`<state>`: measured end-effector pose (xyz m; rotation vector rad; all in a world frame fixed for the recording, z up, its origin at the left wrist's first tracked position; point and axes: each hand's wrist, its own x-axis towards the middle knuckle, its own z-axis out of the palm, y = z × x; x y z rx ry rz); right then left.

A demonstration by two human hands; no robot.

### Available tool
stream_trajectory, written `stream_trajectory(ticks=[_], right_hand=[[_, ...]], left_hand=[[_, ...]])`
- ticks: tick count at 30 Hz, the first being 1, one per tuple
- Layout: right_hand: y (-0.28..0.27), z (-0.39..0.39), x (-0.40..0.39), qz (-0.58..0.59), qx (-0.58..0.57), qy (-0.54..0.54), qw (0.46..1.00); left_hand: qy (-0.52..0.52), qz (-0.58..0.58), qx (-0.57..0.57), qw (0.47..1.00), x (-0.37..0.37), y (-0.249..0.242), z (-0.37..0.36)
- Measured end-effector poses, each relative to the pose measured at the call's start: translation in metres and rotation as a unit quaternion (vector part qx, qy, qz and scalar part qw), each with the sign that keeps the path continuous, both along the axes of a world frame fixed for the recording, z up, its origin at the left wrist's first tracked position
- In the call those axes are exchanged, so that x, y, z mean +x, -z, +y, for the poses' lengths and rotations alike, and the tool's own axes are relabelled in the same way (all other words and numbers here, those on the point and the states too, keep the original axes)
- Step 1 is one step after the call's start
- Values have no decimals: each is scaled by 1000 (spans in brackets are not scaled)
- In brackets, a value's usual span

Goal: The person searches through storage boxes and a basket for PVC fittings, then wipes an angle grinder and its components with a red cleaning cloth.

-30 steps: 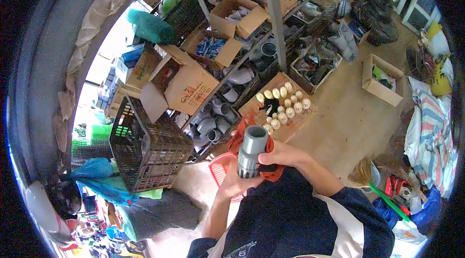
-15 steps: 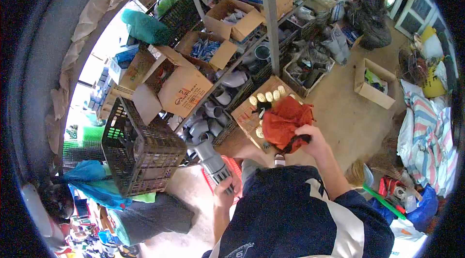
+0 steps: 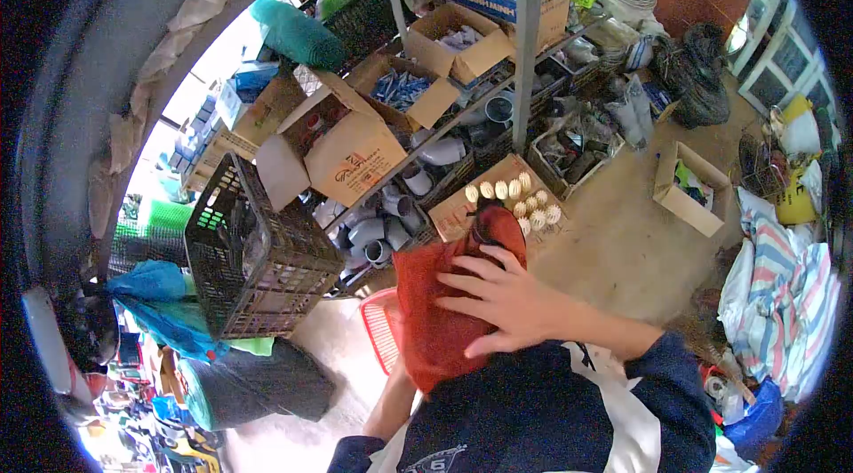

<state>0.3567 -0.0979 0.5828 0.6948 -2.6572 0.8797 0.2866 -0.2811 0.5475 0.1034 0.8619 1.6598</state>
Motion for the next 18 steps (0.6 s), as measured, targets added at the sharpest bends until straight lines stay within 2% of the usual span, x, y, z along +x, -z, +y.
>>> stream_trajectory(ticks=[2,5,7,8,10,11,12,14,17,18], right_hand=[[17,-1,-5,66,48,24,996],[29,14,-12,80,87,25,993],[30,22,-17,49,119,32,991],[26,21,-17,-4,116,47,992],[20,26,-22,-167,71,51,982],[19,28,-24,-248,47,52,966],[29,33,-26,-291,-5,19,957],[25,34,-24,-313,11,-8,950],[22,35,-25,-396,-29,-37,917],[21,38,-28,-425,-51,-42,903]], left_hand=[[65,-66,66,994,-1,2,1],[115,-64,65,989,-1,-3,-2],[115,21,-2,993,-4,-14,-5],[111,87,-52,989,-5,-24,-7],[123,284,-175,935,-8,-44,-12],[140,388,-226,883,-9,-44,-17],[162,582,-244,759,-20,24,-43],[201,742,-222,600,-36,26,-38],[248,885,-182,349,-54,6,-23],[300,867,-219,332,-59,9,-13]])
